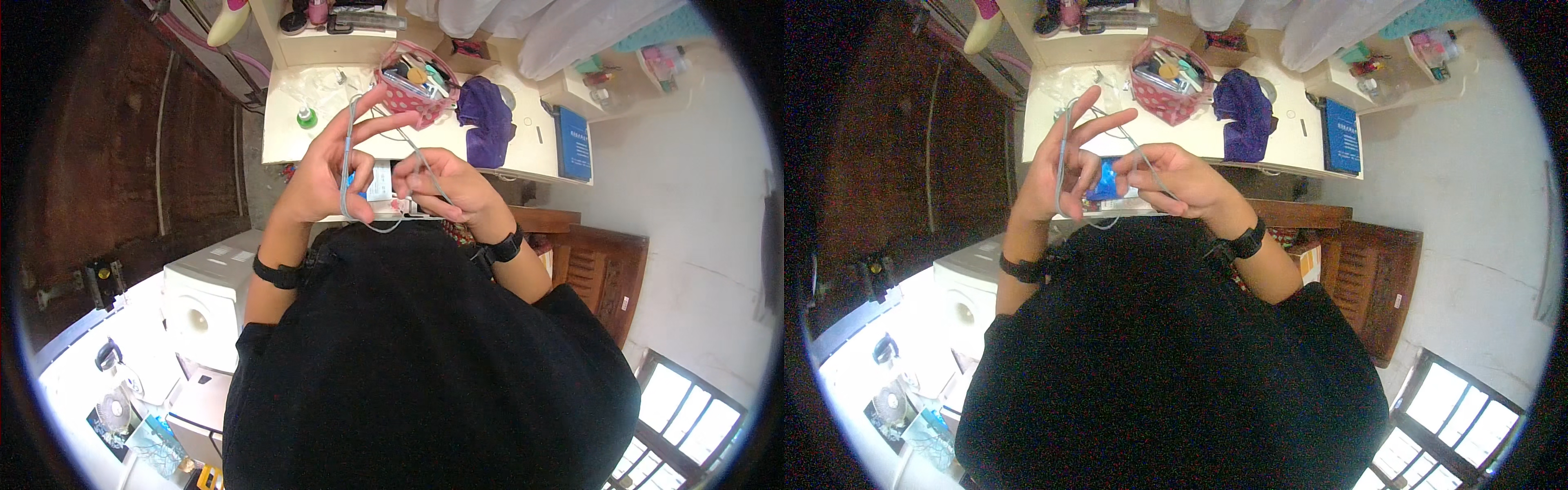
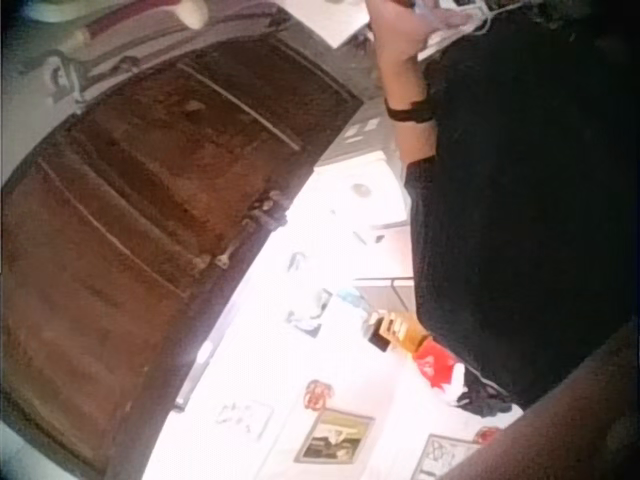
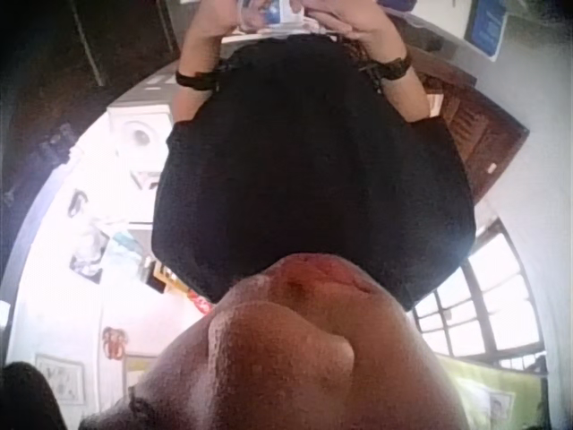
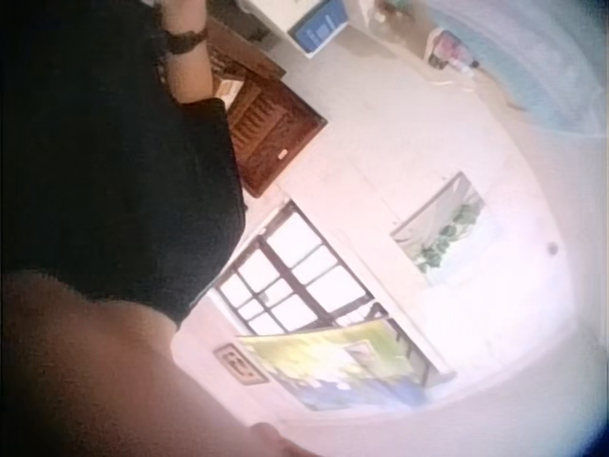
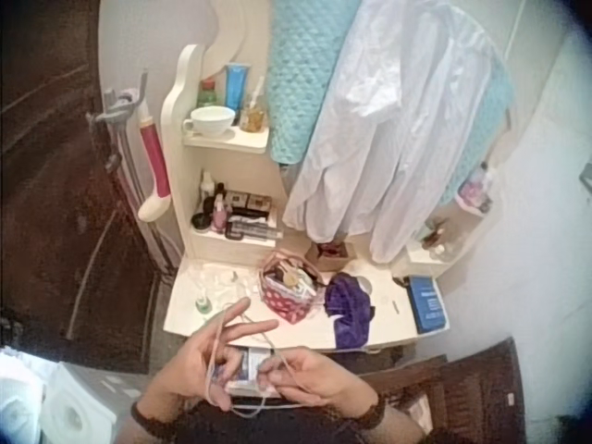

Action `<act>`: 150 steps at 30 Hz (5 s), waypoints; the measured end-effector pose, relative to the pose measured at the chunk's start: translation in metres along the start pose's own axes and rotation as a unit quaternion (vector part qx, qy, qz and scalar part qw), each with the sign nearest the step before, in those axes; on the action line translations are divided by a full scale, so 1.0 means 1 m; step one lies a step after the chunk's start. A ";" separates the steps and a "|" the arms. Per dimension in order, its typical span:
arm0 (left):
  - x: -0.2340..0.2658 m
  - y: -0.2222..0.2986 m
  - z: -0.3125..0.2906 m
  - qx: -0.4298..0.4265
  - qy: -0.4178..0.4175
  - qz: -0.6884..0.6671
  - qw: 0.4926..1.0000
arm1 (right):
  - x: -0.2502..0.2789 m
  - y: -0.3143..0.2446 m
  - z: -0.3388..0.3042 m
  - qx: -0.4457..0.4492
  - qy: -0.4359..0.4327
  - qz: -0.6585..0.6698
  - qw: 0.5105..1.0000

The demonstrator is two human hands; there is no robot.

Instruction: The person handles a blue elastic band and then picks up a broken burgundy bow hair clip. They use their hands to reassemble the metallic components of the clip, pressing the hinge parts together and fitting the spring mechanism back into place until the clip is functional.

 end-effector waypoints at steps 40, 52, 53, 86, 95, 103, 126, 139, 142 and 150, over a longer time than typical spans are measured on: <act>0.031 -0.039 -0.036 0.068 -0.019 0.192 0.979 | -0.022 -0.031 -0.009 0.090 0.023 -0.637 0.765; 0.000 -0.025 -0.016 0.166 -0.114 0.668 0.716 | -0.014 -0.022 0.005 0.036 0.147 -0.829 0.538; 0.001 -0.032 -0.015 0.144 -0.125 0.727 0.660 | -0.013 -0.019 0.008 0.036 0.150 -0.829 0.538; 0.074 -0.153 -0.056 0.100 -0.074 0.636 0.762 | 0.121 0.062 0.009 0.022 0.128 -0.813 0.567; 0.083 -0.183 -0.061 0.178 -0.043 0.587 0.789 | 0.128 0.074 0.014 -0.075 0.167 -0.763 0.620; 0.080 -0.192 -0.070 0.173 -0.083 0.604 0.773 | 0.137 0.095 -0.005 -0.079 0.203 -0.771 0.599; 0.093 -0.209 -0.090 0.300 -0.024 0.587 0.752 | 0.139 0.121 0.004 -0.153 0.141 -0.730 0.651; 0.107 -0.208 -0.108 0.341 0.033 0.261 0.903 | 0.119 0.099 -0.002 -0.019 0.215 -0.294 0.931; 0.095 -0.191 -0.100 0.372 0.032 0.215 0.902 | 0.113 0.095 0.000 0.020 0.222 -0.335 0.915; 0.105 -0.188 -0.104 0.295 0.162 -0.022 0.942 | 0.103 0.092 0.006 0.021 0.217 -0.282 0.934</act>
Point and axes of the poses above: each hand's wrist, its own z-axis towards the middle knuckle, its own x-axis out of the back of the hand, y = z × x, the point moved 4 cm from there along z, towards the middle knuckle, and after that the axes turned 2 degrees about -x, right-handed, at the moved point
